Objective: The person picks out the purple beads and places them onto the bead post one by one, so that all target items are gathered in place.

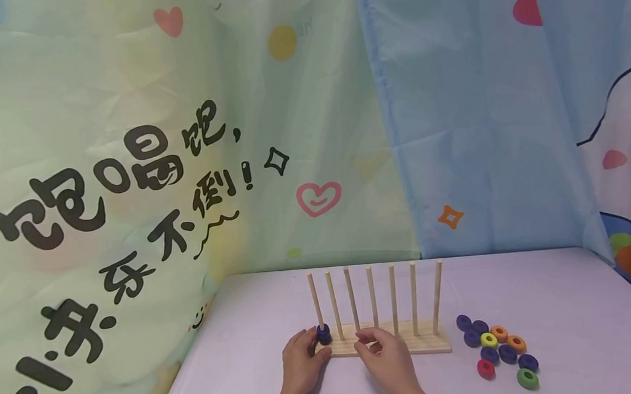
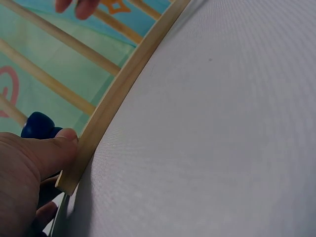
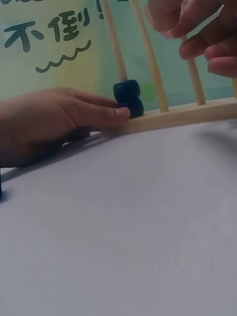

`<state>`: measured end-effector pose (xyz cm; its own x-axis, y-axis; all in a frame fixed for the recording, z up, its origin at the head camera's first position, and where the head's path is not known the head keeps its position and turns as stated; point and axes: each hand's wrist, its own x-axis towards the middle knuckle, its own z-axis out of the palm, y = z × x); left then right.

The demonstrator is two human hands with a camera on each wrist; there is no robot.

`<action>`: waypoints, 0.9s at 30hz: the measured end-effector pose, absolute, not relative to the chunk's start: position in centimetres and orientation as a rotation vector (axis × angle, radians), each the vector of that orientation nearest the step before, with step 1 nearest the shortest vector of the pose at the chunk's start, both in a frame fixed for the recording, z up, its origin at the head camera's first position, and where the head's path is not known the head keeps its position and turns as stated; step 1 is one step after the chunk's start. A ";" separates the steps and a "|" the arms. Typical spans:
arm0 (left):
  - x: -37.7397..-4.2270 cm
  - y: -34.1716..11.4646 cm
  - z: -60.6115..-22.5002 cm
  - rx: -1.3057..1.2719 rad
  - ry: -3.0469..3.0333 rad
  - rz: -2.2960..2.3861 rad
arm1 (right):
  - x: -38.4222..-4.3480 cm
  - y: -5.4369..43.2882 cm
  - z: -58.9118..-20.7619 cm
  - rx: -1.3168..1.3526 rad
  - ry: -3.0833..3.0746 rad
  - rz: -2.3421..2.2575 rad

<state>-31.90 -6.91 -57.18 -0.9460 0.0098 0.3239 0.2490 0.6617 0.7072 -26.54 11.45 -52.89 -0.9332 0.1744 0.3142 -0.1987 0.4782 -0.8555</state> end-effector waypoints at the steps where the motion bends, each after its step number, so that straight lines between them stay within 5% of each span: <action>1: -31.9 -6.9 -57.1 -0.209 -2.584 -1.163 | -26.4 11.5 -53.1 0.004 -2.388 1.431; 27: -32.0 -7.1 -57.6 -0.228 -2.573 -1.145 | -24.6 15.4 -55.4 -0.261 -2.415 1.358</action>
<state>-32.03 -7.06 -57.55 -0.9377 0.0175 0.3470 0.2695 0.6668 0.6948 -24.63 15.38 -55.42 -0.9192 0.3290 0.2164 -0.0139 0.5219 -0.8529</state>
